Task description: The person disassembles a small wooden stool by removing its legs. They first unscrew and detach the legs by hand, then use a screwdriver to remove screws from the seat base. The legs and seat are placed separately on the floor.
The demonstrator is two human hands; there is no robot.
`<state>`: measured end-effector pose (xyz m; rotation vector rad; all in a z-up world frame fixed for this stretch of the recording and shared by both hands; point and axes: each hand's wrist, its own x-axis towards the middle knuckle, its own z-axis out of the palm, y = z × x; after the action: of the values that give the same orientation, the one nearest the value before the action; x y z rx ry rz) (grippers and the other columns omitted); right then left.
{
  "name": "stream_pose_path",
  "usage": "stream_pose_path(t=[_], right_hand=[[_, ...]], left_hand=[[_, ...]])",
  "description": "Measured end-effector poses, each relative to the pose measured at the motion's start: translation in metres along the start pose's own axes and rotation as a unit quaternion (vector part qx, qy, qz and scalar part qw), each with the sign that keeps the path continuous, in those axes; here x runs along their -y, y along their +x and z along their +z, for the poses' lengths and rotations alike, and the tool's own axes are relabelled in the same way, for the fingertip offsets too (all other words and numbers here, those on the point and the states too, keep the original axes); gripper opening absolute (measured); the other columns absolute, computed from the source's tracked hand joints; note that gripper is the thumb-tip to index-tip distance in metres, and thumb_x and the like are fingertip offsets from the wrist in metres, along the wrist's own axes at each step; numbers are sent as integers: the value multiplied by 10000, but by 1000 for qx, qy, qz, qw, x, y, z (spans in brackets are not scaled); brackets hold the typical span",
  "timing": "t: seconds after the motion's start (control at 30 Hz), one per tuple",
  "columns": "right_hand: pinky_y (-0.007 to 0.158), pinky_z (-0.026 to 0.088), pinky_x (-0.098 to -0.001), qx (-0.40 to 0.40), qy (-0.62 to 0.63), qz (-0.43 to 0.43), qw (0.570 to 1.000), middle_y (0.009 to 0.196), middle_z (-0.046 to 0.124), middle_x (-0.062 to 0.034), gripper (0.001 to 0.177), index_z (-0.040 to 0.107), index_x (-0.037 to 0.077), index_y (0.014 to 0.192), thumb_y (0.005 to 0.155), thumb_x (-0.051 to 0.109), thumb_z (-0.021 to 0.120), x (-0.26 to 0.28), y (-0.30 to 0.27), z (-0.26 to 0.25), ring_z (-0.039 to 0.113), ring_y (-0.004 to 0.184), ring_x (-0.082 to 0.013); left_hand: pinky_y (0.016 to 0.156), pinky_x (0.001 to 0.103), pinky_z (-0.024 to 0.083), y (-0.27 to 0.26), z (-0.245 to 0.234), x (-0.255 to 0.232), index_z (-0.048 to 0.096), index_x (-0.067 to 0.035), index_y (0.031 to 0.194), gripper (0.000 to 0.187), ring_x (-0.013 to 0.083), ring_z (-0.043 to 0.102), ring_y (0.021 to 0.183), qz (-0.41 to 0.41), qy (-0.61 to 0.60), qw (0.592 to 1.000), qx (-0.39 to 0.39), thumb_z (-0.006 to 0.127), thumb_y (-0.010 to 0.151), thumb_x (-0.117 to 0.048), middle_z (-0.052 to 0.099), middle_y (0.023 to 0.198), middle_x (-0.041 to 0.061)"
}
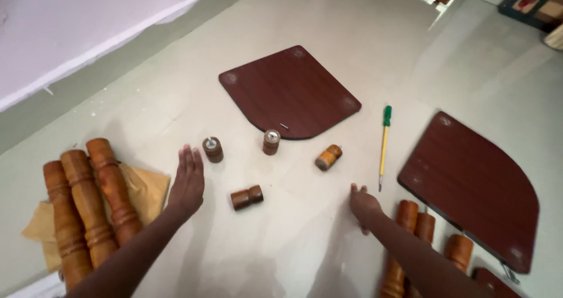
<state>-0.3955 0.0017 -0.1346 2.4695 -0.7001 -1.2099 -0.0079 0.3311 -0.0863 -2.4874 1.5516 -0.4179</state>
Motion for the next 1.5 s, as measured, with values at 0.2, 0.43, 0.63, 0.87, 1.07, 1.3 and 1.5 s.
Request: stream_pose_path(t=[0.2,0.43,0.63,0.87,1.07,1.3,1.5], right_hand=[[873,613,-353,-118,126,105,979,1551,320,-404,940,104,1,1631,892,108,676,35,6,43,676,1157,-354],[1006,541,-423,-82,234,17,969,1663,165,-241,1014,62,142,1636,883,232,734,32,-75,28,621,1227,-359],[1038,532,-434,-134,238,-29,962,1707,89,-186,1082,79,149,1637,840,328,789,44,-115,4,572,1288,-352],[1074,494,-443,-200,269,-78,939,1698,74,-209,1083,137,159,1628,818,389,817,117,-171,-18,496,1362,-376],[1112,455,-454,-241,275,-104,925,1715,73,-175,1038,183,178,1623,818,389,804,118,-264,-42,396,1447,-365],[1190,334,-479,-305,262,-51,914,1690,85,-208,1025,218,154,1615,836,472,804,44,-341,-55,281,1503,-401],[1206,323,-448,-327,316,-55,889,1680,130,-224,1021,281,153,1603,789,460,815,-8,-365,-32,251,1525,-395]], left_hand=[[1225,504,198,-6,-90,-12,134,-48,1576,947,365,86,1550,155,-70,982,79,709,844,-227,97,1675,196],[1263,511,86,-16,-176,-12,109,-143,1606,941,248,42,1569,346,150,915,141,705,928,-405,88,1699,77],[1260,547,94,-37,-223,-30,201,-217,1612,811,202,71,1576,368,195,894,167,629,971,-470,131,1705,29],[1278,531,28,-100,-302,-47,256,-284,1603,728,184,62,1581,346,210,897,179,600,983,-451,165,1700,-16],[1296,525,-21,-133,-383,-70,250,-352,1604,684,159,30,1592,288,264,898,201,550,1009,-507,145,1711,-56],[1290,530,4,-150,-461,-121,311,-364,1583,641,149,73,1586,289,224,923,117,519,996,-520,208,1690,-96],[1298,516,34,-157,-526,-166,386,-369,1557,628,146,162,1579,297,239,919,103,566,970,-505,298,1663,-98]])
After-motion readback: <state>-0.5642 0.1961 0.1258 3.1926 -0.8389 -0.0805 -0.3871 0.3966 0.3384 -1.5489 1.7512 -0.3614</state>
